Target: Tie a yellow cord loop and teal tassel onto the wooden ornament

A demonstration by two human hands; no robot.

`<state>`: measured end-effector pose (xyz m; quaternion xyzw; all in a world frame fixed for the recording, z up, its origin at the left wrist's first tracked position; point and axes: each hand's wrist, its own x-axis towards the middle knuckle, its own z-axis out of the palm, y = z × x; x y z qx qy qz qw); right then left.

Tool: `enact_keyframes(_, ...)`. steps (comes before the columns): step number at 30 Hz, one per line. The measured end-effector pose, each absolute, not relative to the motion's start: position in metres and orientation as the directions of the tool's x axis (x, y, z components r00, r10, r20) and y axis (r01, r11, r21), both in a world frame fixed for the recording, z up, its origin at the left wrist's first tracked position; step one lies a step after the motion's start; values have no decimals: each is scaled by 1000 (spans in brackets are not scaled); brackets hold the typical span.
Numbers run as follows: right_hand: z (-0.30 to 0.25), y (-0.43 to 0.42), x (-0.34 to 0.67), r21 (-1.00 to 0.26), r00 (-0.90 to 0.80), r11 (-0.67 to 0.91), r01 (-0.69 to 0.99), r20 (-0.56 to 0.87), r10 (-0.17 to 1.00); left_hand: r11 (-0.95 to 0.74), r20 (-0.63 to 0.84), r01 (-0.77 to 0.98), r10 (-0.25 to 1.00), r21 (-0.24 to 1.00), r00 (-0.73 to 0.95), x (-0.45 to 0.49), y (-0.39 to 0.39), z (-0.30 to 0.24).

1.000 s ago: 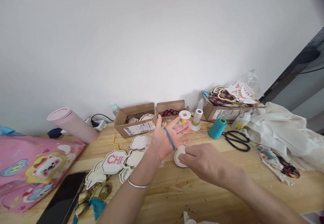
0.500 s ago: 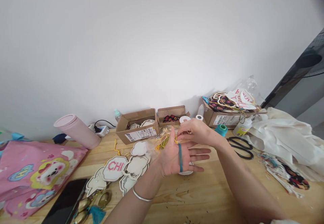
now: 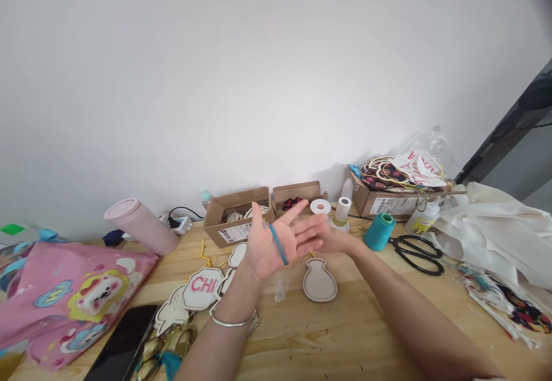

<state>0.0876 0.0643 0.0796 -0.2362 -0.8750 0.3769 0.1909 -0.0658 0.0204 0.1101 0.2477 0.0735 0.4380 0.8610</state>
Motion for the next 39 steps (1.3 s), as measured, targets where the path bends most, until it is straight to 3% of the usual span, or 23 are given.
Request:
enact_keyframes(2, 80, 59, 82, -698, -832, 662, 273, 174, 526, 389, 80, -812, 882, 435, 465, -68, 25, 109)
enact_keyframes(5, 84, 50, 77, -519, -862, 792, 322, 185, 472, 275, 40, -866, 946, 417, 320, -73, 30, 106)
enact_keyframes(8, 94, 38, 76, -352, -860, 843, 406, 166, 483, 214, 29, -875, 967, 434, 251, -77, 34, 103)
enact_keyframes(11, 104, 28, 78, -283, -847, 840, 463, 140, 513, 191, -8, -872, 978, 450, 210, -78, 37, 97)
enact_keyframes(14, 112, 23, 83, -248, -850, 861, 443, 188, 492, 254, -60, -841, 964, 478, 258, -75, 39, 89)
enact_keyframes(19, 122, 29, 96, -204, -788, 863, 462, 352, 505, 564, -168, -626, 800, 538, 577, -58, 31, 75)
enact_keyframes(25, 122, 47, 109, -251, -700, 811, 529, 411, 584, 671, -180, -446, 649, 592, 739, -35, 17, 72)
enact_keyframes(30, 115, 61, 110, -342, -680, 819, 460, 458, 573, 683, -200, -308, 558, 662, 806, -28, 10, 76)
enact_keyframes(34, 105, 72, 107, -482, -721, 797, 365, 395, 569, 631, -153, -199, 459, 750, 875, -33, 3, 89)
enact_keyframes(37, 94, 75, 102, -603, -779, 746, 282, 310, 545, 594, -26, -246, 411, 766, 911, -43, 0, 98)
enact_keyframes(39, 86, 73, 96, -598, -797, 744, 296, 274, 538, 570, 80, -415, 520, 709, 850, -51, 3, 101)
